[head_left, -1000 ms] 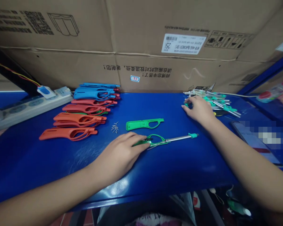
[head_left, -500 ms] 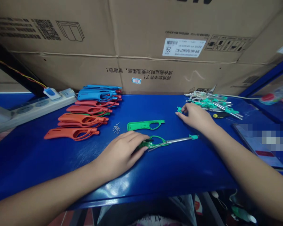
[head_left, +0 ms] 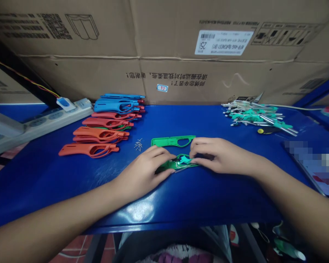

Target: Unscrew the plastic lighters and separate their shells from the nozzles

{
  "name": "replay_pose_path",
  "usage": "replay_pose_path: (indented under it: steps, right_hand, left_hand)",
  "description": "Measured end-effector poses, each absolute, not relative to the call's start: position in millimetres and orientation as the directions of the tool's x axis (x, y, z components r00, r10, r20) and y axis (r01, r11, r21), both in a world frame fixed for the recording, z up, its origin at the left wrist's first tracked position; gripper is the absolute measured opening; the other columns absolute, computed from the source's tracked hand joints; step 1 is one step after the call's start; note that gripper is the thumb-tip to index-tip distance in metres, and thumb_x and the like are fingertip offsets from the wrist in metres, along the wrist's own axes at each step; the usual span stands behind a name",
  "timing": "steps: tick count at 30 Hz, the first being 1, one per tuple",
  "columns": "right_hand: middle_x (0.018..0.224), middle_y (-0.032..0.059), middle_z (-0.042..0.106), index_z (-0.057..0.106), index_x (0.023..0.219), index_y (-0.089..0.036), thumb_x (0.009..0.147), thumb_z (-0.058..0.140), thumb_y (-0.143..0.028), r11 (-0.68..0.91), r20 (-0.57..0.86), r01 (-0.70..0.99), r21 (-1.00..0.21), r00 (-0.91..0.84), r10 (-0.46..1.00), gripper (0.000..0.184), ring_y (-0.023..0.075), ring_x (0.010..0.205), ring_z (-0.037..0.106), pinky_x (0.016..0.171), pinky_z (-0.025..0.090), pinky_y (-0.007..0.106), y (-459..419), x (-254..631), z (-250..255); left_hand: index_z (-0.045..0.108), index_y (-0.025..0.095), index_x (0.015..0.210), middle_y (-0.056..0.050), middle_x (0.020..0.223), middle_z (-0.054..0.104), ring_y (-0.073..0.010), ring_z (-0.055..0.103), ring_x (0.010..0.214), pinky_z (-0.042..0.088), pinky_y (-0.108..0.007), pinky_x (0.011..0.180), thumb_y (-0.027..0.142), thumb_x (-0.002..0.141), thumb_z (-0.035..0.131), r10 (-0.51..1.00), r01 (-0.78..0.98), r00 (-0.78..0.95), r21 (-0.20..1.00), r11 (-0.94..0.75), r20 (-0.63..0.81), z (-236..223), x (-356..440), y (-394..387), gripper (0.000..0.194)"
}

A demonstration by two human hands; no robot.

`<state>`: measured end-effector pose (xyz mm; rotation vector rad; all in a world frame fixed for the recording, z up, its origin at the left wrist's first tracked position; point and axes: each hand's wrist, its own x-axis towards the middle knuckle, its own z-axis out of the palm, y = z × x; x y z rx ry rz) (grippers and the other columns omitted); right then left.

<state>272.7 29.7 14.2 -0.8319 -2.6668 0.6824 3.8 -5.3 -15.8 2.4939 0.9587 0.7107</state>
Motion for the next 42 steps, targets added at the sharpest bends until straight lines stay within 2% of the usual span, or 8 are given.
replay_pose_path:
  steps: [3, 9, 16, 19, 22, 28, 33, 42]
  right_hand:
    - [0.100, 0.0042, 0.065, 0.064, 0.096, -0.020, 0.099, 0.055, -0.026, 0.738, 0.096, 0.513, -0.438, -0.789, 0.606, 0.012, 0.0153, 0.085, 0.061, 0.073, 0.044, 0.027, 27, 269, 6]
    - [0.097, 0.0039, 0.067, 0.065, 0.095, -0.019, 0.100, 0.054, -0.025, 0.767, 0.175, 0.480, -0.426, -0.788, 0.590, 0.014, 0.0142, 0.084, 0.063, 0.071, 0.044, 0.026, 24, 266, 0]
    - [0.090, 0.0045, 0.066, 0.063, 0.093, -0.017, 0.105, 0.040, -0.024, 0.894, 0.277, 0.446, -0.028, -0.856, 0.436, 0.027, 0.0123, 0.065, 0.053, 0.058, 0.034, 0.027, 21, 261, -3]
    - [0.087, 0.0044, 0.066, 0.063, 0.089, -0.016, 0.104, 0.040, -0.022, 0.901, 0.299, 0.428, 0.069, -0.871, 0.390, 0.028, 0.0119, 0.059, 0.049, 0.056, 0.032, 0.029, 20, 260, -5]
    - [0.087, 0.0047, 0.066, 0.063, 0.089, -0.016, 0.104, 0.040, -0.022, 0.902, 0.288, 0.425, 0.078, -0.876, 0.387, 0.028, 0.0123, 0.059, 0.048, 0.056, 0.032, 0.030, 19, 259, -4]
    - [0.097, 0.0060, 0.068, 0.064, 0.098, -0.016, 0.103, 0.039, -0.020, 0.897, 0.217, 0.440, -0.023, -0.874, 0.435, 0.026, 0.0128, 0.065, 0.053, 0.057, 0.034, 0.029, 20, 260, -1]
    - [0.096, 0.0054, 0.067, 0.065, 0.096, -0.016, 0.102, 0.040, -0.020, 0.886, 0.161, 0.462, -0.043, -0.872, 0.462, 0.026, 0.0134, 0.066, 0.053, 0.056, 0.032, 0.029, 19, 260, 0]
    - [0.094, 0.0063, 0.067, 0.066, 0.097, -0.016, 0.098, 0.041, -0.015, 0.906, 0.122, 0.405, 0.123, -0.912, 0.391, 0.026, 0.0137, 0.064, 0.052, 0.055, 0.030, 0.031, 15, 259, 5]
  left_hand:
    - [0.067, 0.017, 0.115, -0.008, 0.109, 0.069, -0.0226, 0.062, 0.105, 0.054, -0.040, 0.095, 0.022, 0.093, 0.067, 0.704, 0.508, 0.637, 0.515, -0.690, 0.314, -15, 4, -5, 0.023]
    - [0.068, 0.016, 0.113, -0.008, 0.108, 0.068, -0.0219, 0.062, 0.104, 0.053, -0.039, 0.094, 0.022, 0.092, 0.069, 0.748, 0.522, 0.604, 0.572, -0.632, 0.275, -14, 5, -6, 0.022]
    - [0.071, 0.019, 0.112, -0.005, 0.104, 0.067, -0.0186, 0.064, 0.097, 0.053, -0.035, 0.090, 0.020, 0.087, 0.074, 0.828, 0.536, 0.531, 0.686, -0.492, 0.179, -15, 7, -5, 0.025]
    - [0.071, 0.019, 0.110, -0.005, 0.103, 0.067, -0.0187, 0.064, 0.097, 0.053, -0.035, 0.090, 0.019, 0.087, 0.074, 0.835, 0.531, 0.521, 0.700, -0.478, 0.175, -15, 7, -5, 0.024]
    - [0.071, 0.018, 0.109, -0.005, 0.103, 0.067, -0.0189, 0.064, 0.097, 0.053, -0.036, 0.090, 0.019, 0.087, 0.074, 0.832, 0.524, 0.525, 0.703, -0.481, 0.178, -14, 7, -5, 0.022]
    - [0.070, 0.019, 0.110, -0.005, 0.103, 0.066, -0.0193, 0.064, 0.096, 0.055, -0.037, 0.089, 0.022, 0.089, 0.073, 0.823, 0.532, 0.532, 0.677, -0.509, 0.201, -15, 7, -6, 0.022]
    - [0.068, 0.018, 0.114, -0.006, 0.106, 0.066, -0.0200, 0.064, 0.098, 0.055, -0.038, 0.091, 0.023, 0.090, 0.071, 0.814, 0.537, 0.540, 0.657, -0.530, 0.216, -16, 8, -8, 0.025]
    - [0.056, 0.019, 0.136, -0.008, 0.107, 0.061, -0.0221, 0.058, 0.101, 0.053, -0.040, 0.092, 0.024, 0.100, 0.057, 0.728, 0.556, 0.629, 0.496, -0.667, 0.273, -16, 7, -12, 0.037]
